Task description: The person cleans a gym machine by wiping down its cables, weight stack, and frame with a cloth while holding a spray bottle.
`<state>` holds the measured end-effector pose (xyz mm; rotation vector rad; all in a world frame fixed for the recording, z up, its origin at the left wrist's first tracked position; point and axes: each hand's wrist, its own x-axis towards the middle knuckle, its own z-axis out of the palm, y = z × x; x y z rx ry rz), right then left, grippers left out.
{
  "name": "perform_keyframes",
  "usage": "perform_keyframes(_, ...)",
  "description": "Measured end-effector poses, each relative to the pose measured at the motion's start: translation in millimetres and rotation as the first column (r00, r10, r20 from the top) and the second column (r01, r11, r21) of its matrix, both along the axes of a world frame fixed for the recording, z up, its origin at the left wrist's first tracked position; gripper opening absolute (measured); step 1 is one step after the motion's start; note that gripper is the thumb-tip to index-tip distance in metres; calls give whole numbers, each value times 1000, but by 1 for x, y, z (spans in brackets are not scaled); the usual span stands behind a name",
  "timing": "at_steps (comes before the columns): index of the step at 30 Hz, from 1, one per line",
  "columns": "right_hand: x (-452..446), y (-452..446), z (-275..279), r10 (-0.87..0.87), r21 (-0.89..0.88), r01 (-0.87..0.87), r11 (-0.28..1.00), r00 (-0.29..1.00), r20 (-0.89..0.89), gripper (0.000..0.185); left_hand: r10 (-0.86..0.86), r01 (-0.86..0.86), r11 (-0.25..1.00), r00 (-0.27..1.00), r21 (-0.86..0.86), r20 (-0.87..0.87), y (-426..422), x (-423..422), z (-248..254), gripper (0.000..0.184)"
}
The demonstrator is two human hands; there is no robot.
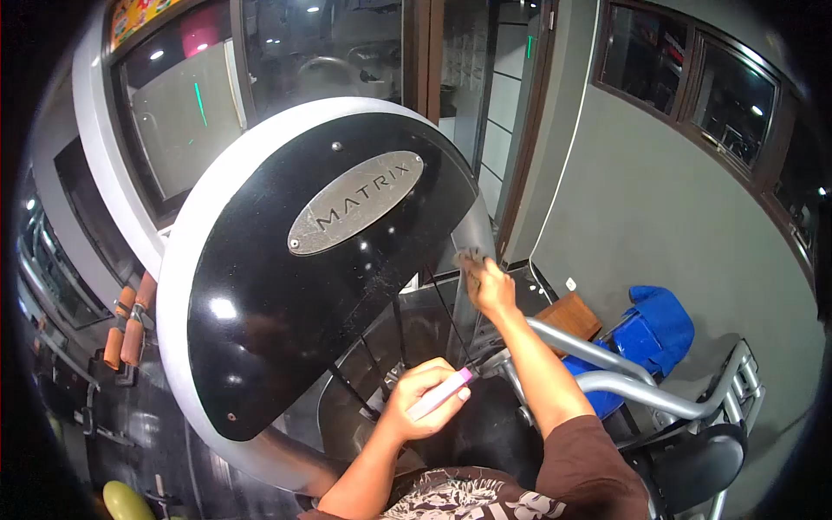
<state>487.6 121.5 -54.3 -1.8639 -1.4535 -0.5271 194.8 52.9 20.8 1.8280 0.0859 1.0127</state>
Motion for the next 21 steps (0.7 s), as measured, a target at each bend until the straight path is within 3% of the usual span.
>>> perform_keyframes(3,-7,11,55,24,200,-21,980,1000,-11,34,-5,5,1000,1000,12,-9,0,-2,-1,6)
perform_keyframes(5,-9,16,88,-45,155,47,987,999,-13,36,-13,13,1000,1000,11,-5,1,0,-3,6)
perform_keyframes(8,6,19,82,-53,71,45,996,991,126,45,-22,23,1000,1000,21,-13,1,0,-2,6)
perform_keyframes(12,14,6,28,-16,48,10,999,994,113,49,-12,12,999,1000,30,4,0,-2,0,6)
perform_keyframes(15,11,-7,21,-27,-205,56,977,989,142,49,-26,26,999,1000,21,5,0,-2,-2,6)
perform_keyframes(21,12,14,89,-23,146,9,989,996,92,33,-29,29,998,1000,50,2,0,-1,-3,9)
